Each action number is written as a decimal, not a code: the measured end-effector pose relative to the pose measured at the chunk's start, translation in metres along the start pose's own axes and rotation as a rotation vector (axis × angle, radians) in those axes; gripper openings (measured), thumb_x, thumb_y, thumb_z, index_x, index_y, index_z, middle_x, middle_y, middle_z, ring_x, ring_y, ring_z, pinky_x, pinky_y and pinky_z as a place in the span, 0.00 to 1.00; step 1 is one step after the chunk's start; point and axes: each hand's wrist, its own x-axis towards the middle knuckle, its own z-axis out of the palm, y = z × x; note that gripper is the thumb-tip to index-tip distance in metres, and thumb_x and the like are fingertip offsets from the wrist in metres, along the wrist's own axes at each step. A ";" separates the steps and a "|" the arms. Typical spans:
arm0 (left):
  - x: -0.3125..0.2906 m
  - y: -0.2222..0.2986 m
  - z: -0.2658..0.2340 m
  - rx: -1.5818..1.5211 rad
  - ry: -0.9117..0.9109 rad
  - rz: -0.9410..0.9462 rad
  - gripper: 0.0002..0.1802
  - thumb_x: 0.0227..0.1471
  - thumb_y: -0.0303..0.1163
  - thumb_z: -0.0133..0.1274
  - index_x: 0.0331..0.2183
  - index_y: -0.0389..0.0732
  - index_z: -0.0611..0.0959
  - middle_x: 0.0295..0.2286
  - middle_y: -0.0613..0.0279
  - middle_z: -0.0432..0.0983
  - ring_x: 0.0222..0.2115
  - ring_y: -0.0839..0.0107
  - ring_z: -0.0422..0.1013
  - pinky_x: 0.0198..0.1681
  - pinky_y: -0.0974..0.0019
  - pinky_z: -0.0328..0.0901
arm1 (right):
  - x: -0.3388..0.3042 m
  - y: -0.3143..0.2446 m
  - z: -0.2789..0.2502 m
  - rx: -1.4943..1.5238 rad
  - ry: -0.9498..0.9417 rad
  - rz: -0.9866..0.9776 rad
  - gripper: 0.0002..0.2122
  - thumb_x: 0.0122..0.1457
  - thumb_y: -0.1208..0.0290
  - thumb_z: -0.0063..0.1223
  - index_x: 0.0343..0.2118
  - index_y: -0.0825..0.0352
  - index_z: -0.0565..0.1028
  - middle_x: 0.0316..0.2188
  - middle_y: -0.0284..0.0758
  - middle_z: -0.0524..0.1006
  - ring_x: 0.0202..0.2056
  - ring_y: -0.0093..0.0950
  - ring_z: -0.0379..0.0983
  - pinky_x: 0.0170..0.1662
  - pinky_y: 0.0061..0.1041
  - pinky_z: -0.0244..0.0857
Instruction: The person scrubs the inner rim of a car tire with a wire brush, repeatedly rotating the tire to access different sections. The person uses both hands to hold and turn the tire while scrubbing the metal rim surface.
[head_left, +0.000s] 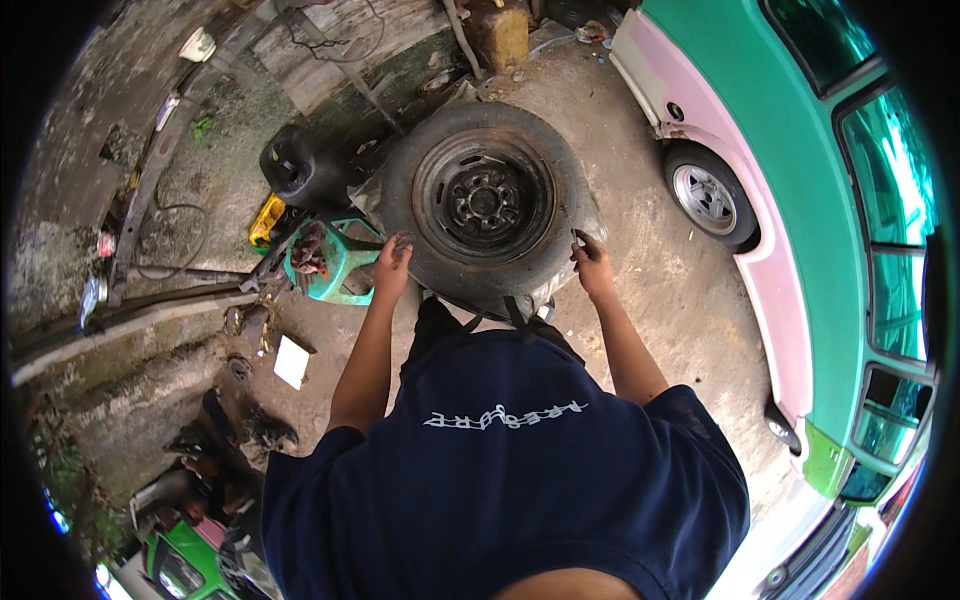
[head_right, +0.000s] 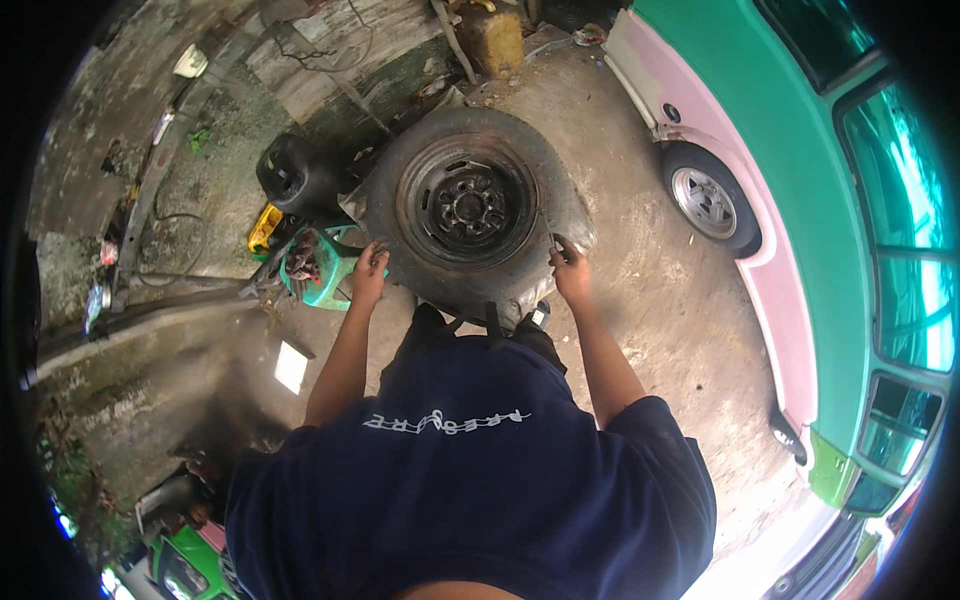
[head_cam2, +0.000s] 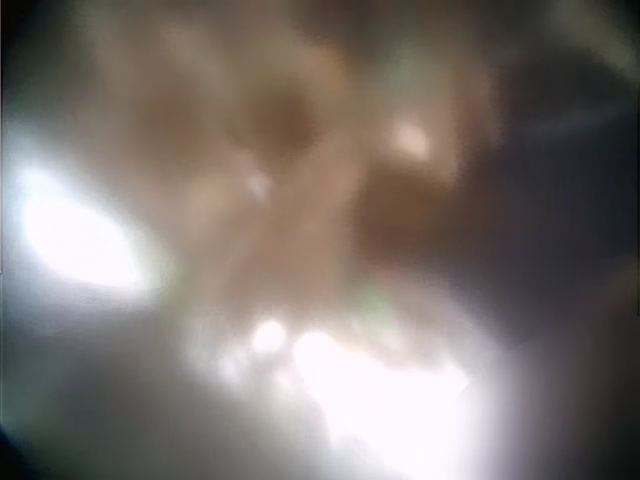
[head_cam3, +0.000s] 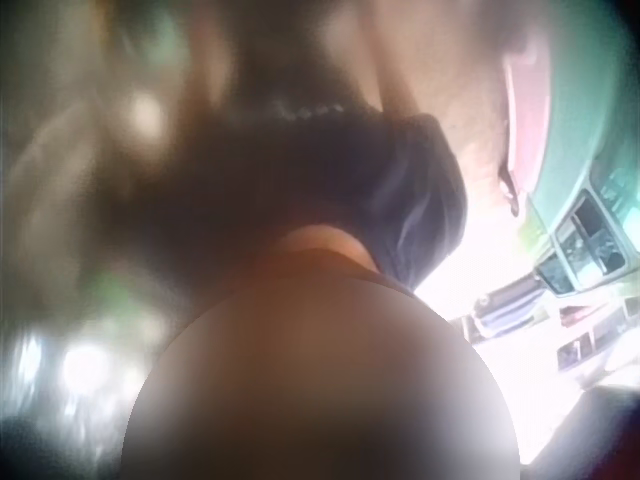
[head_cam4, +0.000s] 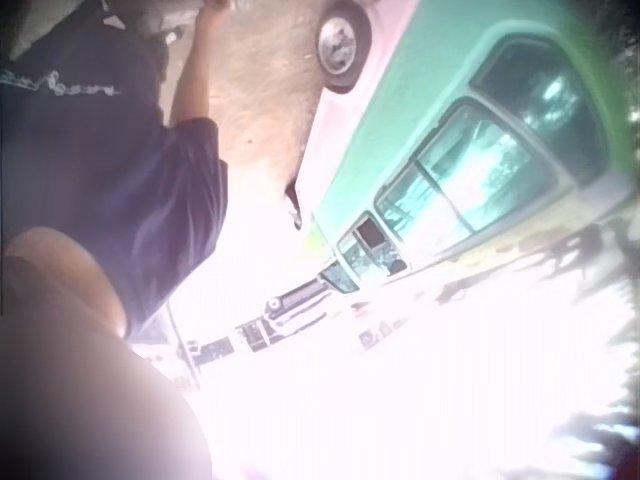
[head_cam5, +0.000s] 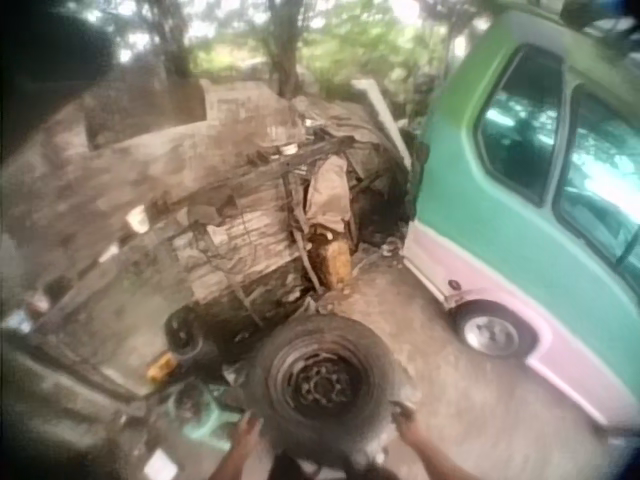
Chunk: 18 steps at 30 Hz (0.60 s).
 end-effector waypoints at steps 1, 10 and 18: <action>0.011 -0.003 -0.005 -0.005 -0.056 0.022 0.23 0.60 0.31 0.51 0.55 0.31 0.72 0.48 0.55 0.75 0.48 0.69 0.72 0.52 0.68 0.64 | -0.001 -0.001 0.008 -0.078 0.080 -0.014 0.18 0.62 0.68 0.54 0.55 0.61 0.74 0.24 0.32 0.74 0.22 0.20 0.68 0.27 0.21 0.64; 0.131 -0.041 -0.051 0.048 -0.458 0.124 0.21 0.60 0.32 0.50 0.52 0.34 0.74 0.46 0.51 0.76 0.47 0.63 0.73 0.52 0.64 0.65 | -0.031 -0.009 0.118 -0.353 0.588 0.156 0.20 0.59 0.56 0.54 0.44 0.70 0.77 0.39 0.53 0.79 0.45 0.48 0.76 0.48 0.38 0.68; 0.179 -0.020 -0.040 0.304 -0.626 0.213 0.23 0.57 0.38 0.53 0.51 0.37 0.76 0.48 0.45 0.75 0.50 0.49 0.71 0.51 0.56 0.66 | -0.056 -0.003 0.177 -0.377 0.554 0.354 0.26 0.55 0.52 0.57 0.41 0.75 0.72 0.37 0.58 0.77 0.44 0.54 0.73 0.46 0.44 0.66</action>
